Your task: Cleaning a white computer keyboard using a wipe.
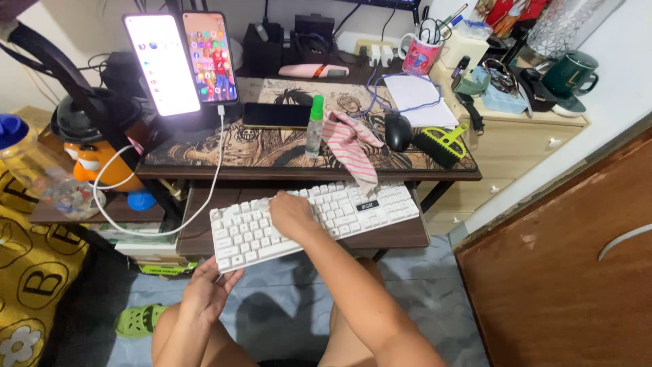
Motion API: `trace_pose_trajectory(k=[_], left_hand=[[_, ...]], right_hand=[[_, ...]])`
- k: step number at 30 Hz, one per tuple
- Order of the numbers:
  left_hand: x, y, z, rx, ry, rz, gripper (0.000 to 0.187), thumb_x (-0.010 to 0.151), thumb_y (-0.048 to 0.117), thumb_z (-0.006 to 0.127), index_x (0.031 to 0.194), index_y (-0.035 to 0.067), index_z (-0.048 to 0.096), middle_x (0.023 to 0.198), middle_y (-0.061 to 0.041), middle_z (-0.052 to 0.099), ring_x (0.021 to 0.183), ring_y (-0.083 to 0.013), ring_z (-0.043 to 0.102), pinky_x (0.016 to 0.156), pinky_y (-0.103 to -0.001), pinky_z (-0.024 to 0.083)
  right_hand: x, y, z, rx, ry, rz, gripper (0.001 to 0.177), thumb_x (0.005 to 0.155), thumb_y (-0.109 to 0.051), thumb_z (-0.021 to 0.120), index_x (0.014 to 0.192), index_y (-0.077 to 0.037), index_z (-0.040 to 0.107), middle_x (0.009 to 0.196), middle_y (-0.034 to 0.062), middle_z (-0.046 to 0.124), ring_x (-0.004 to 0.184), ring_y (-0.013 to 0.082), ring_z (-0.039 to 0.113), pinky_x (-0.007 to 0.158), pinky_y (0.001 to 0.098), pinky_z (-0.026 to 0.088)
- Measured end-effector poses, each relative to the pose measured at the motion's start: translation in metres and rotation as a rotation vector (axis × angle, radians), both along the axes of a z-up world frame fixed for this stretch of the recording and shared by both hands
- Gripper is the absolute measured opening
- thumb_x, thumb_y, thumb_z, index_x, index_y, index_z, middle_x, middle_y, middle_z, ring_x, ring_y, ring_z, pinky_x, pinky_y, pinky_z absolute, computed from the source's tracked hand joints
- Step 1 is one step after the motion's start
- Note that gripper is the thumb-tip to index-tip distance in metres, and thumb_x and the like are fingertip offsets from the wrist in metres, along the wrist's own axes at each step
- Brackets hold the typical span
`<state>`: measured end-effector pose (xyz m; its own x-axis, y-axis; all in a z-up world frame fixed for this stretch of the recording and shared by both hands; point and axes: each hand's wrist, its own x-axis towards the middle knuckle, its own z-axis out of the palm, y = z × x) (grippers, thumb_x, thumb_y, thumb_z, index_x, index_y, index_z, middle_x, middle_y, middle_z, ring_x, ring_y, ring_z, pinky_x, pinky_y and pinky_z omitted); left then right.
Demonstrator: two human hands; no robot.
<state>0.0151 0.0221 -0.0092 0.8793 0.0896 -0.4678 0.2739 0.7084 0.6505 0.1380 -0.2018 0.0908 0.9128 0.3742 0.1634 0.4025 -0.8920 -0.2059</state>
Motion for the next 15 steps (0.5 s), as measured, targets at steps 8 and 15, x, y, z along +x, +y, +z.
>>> trace_pose_trajectory(k=[8,15], left_hand=[[0.001,0.0,0.002,-0.021,-0.014,-0.03,0.028,0.105,0.005,0.041,0.127,-0.003,0.056,0.123,-0.02,0.066,0.11,-0.0338,0.066,0.098,-0.053,0.056],[0.01,0.007,-0.034,0.012,-0.113,-0.076,0.039,0.104,0.014,0.041,0.134,-0.001,0.061,0.125,-0.017,0.07,0.106,-0.0301,0.068,0.091,-0.048,0.054]], right_hand=[[-0.01,-0.002,0.019,0.178,-0.079,0.018,0.024,0.092,-0.015,0.054,0.086,-0.006,0.076,0.097,0.0151,0.071,0.093,0.0363,0.07,0.082,0.0494,0.055],[0.005,-0.038,0.003,0.622,-0.142,0.079,0.019,0.093,-0.019,0.066,0.1,-0.004,0.075,0.097,0.017,0.073,0.092,0.035,0.07,0.08,0.044,0.055]])
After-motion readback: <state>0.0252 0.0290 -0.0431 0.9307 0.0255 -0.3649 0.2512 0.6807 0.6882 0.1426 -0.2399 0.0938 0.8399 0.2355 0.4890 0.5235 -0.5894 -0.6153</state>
